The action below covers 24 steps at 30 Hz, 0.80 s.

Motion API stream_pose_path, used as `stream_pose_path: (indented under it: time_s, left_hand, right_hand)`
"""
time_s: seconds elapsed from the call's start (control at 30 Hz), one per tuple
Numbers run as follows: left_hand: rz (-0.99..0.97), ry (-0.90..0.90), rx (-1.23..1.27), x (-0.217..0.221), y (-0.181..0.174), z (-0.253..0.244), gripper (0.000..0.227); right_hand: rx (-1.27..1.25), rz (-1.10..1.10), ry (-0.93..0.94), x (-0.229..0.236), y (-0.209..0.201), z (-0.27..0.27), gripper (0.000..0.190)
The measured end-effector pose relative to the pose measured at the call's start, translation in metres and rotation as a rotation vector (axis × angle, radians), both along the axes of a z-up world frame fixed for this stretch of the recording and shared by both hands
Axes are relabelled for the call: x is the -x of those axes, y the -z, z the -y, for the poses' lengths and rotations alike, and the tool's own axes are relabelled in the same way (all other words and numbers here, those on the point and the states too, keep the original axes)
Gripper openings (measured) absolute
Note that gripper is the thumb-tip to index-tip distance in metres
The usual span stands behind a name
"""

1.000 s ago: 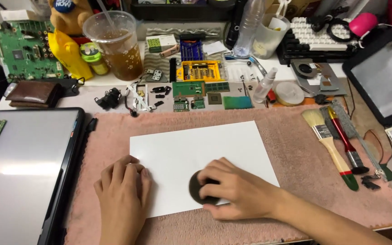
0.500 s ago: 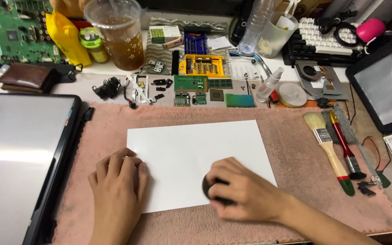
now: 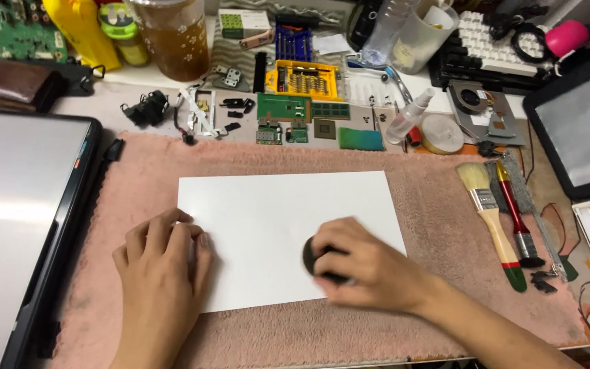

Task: The person cleans a white sheet of paper on a pink towel using a green sponge and a grey cloth. The person rubs the paper with the sponge and then wipes it with the cloth.

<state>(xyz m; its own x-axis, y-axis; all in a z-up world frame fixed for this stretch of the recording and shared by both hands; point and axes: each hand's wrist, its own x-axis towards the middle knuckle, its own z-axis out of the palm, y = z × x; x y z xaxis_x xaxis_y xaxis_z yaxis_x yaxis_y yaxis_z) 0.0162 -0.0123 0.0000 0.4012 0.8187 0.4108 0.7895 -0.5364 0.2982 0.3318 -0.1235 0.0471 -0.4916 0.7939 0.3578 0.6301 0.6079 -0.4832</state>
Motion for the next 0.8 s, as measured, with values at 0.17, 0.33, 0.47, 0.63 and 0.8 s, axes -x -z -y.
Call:
stream_pose_path:
  time_s: [0.17, 0.33, 0.47, 0.63, 0.8]
  left_hand:
    - [0.004, 0.004, 0.006, 0.000, -0.001, 0.001, 0.017]
    - [0.008, 0.005, 0.007, 0.000, -0.003, 0.000, 0.017]
    - [-0.036, 0.010, 0.067, 0.000, -0.003, 0.002, 0.036]
    - [-0.078, 0.021, 0.052, 0.001, -0.004, 0.000, 0.042]
    - [-0.063, 0.020, 0.068, 0.001, -0.004, 0.000, 0.041]
  right_hand:
    - [-0.047, 0.036, 0.123, -0.026, 0.017, -0.047, 0.013]
    - [-0.054, -0.019, 0.067, 0.000, 0.012, -0.073, 0.011]
    - [-0.035, -0.003, -0.035, -0.006, 0.005, -0.042, 0.015]
    - [-0.021, 0.073, 0.080, -0.043, 0.018, -0.054, 0.010]
    - [0.026, -0.009, 0.165, -0.027, 0.024, -0.087, 0.013]
